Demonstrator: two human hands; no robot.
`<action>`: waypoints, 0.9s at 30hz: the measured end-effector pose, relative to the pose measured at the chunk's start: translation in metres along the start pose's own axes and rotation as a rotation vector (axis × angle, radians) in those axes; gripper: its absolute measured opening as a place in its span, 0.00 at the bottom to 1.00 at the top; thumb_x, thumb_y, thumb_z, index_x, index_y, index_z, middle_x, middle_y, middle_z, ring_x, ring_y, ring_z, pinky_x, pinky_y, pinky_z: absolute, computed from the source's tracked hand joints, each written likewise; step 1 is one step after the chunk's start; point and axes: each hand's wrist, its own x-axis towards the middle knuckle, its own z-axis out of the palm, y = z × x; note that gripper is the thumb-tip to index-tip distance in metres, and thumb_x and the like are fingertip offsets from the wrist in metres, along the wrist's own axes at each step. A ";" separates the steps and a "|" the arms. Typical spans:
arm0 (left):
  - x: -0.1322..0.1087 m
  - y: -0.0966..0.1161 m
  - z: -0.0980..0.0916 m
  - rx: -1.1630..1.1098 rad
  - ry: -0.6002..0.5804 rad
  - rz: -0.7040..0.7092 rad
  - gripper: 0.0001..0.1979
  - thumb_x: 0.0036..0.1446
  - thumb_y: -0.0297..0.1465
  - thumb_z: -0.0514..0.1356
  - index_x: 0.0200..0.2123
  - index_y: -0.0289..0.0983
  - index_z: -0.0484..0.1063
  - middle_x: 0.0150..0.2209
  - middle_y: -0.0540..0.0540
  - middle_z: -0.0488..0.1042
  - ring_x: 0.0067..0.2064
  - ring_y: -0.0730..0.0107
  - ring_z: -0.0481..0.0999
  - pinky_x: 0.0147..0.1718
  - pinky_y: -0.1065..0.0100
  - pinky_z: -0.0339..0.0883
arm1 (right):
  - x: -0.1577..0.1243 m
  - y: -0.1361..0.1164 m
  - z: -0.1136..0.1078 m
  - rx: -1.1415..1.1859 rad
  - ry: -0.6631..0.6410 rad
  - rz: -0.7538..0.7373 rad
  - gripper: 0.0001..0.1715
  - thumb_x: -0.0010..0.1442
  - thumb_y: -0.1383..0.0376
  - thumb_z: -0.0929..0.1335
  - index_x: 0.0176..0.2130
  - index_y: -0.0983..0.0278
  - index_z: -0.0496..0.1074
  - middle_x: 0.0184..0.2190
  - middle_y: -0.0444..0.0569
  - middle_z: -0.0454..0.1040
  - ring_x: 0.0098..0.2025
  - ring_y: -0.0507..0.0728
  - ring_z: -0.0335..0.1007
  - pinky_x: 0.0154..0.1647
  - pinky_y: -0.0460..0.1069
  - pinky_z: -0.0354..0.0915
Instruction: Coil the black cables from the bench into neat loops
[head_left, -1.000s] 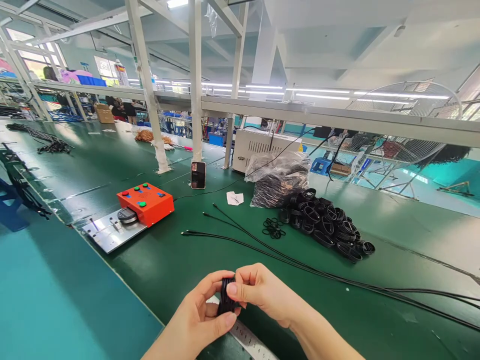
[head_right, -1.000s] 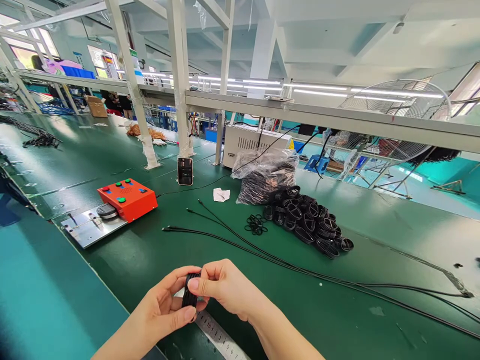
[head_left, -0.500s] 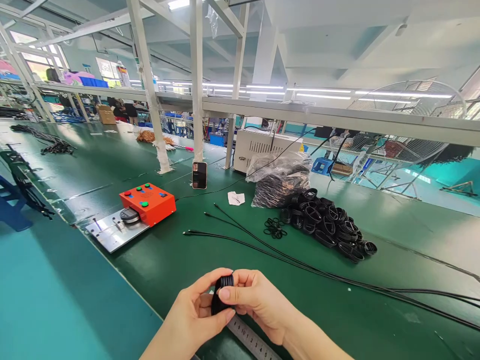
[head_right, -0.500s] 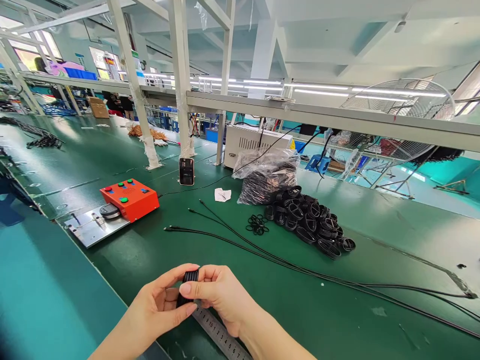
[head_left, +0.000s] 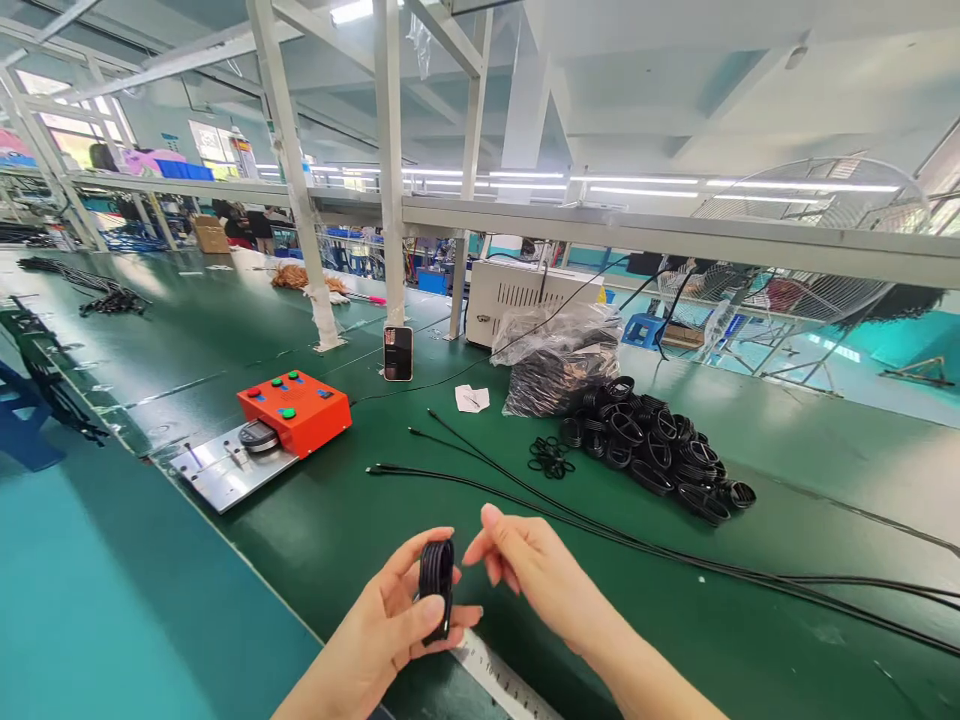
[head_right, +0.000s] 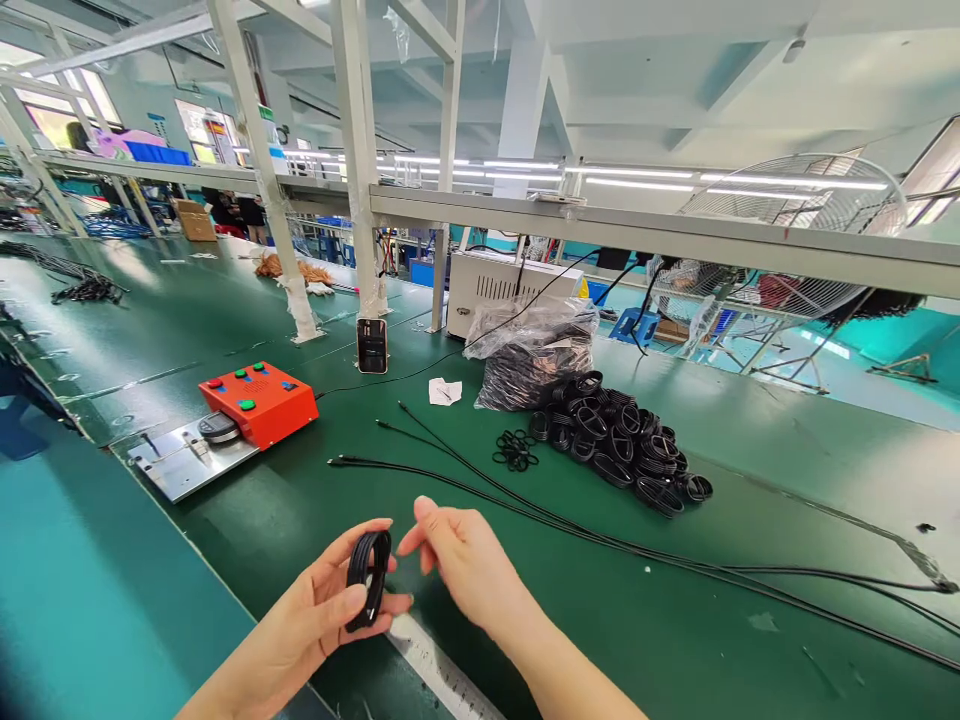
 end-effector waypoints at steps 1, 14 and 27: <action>-0.001 0.001 -0.001 -0.046 -0.028 -0.015 0.28 0.53 0.34 0.68 0.58 0.49 0.67 0.46 0.46 0.78 0.48 0.53 0.80 0.46 0.59 0.73 | 0.000 -0.004 -0.006 -0.029 0.022 -0.011 0.29 0.57 0.41 0.66 0.30 0.65 0.73 0.22 0.42 0.66 0.24 0.49 0.53 0.26 0.47 0.50; 0.000 -0.003 0.005 0.205 0.057 0.040 0.22 0.59 0.41 0.61 0.56 0.43 0.68 0.47 0.42 0.79 0.48 0.58 0.79 0.48 0.59 0.71 | 0.004 0.010 0.001 0.470 -0.169 0.227 0.29 0.42 0.50 0.78 0.24 0.64 0.62 0.17 0.36 0.60 0.21 0.46 0.49 0.25 0.45 0.47; 0.000 -0.005 0.011 0.337 0.064 0.053 0.31 0.52 0.33 0.68 0.59 0.49 0.66 0.45 0.50 0.68 0.39 0.66 0.75 0.42 0.65 0.69 | 0.005 0.006 -0.003 0.206 -0.135 0.133 0.27 0.40 0.50 0.79 0.19 0.65 0.65 0.17 0.39 0.64 0.22 0.47 0.51 0.26 0.47 0.46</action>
